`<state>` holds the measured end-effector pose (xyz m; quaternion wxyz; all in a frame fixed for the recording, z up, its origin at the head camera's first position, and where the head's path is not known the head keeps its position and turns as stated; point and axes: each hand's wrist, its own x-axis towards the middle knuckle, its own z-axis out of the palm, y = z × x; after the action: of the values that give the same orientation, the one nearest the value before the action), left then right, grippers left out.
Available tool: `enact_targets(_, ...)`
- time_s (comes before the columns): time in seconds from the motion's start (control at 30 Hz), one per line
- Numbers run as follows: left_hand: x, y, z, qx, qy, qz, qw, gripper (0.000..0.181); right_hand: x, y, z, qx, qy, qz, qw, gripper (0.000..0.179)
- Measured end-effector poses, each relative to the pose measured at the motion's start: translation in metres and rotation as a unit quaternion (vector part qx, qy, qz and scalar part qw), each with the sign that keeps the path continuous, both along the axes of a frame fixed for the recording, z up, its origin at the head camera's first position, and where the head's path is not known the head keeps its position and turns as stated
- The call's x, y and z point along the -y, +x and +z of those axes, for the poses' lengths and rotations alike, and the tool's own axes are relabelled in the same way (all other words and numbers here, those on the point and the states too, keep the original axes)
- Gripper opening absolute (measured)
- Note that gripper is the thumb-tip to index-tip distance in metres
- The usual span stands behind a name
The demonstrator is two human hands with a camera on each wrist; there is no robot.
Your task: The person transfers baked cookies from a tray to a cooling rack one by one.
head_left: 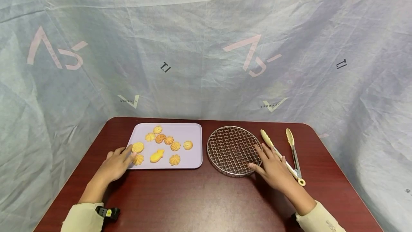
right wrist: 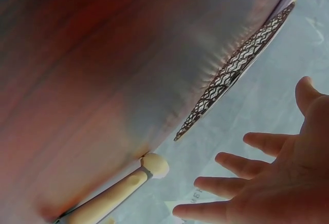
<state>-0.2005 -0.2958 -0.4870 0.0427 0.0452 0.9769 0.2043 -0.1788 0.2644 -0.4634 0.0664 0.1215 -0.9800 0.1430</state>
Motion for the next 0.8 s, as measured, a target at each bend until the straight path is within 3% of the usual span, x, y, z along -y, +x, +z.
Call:
enact_targets(0.3, 0.01, -0.004, -0.007, -0.016, 0.069, -0.01, 0.9974, 0.063, -0.009, 0.003, -0.003, 0.014, -0.004, -0.011, 0.9998, 0.075)
enact_targets(0.5, 0.016, -0.003, -0.02, -0.015, 0.125, -0.019, 0.9919, 0.049, -0.02, 0.009, -0.003, 0.036, -0.009, -0.027, 0.999, 0.076)
enact_targets(0.6, 0.021, -0.004, -0.024, -0.027, 0.14, -0.027, 0.9895, 0.05, -0.025, 0.01, -0.003, 0.043, -0.018, -0.03, 0.9985, 0.077)
enact_targets(0.8, 0.032, -0.011, -0.021, -0.04, 0.151, -0.038, 0.9871, 0.055, -0.034, 0.004, -0.005, 0.048, -0.03, -0.033, 0.9979, 0.083)
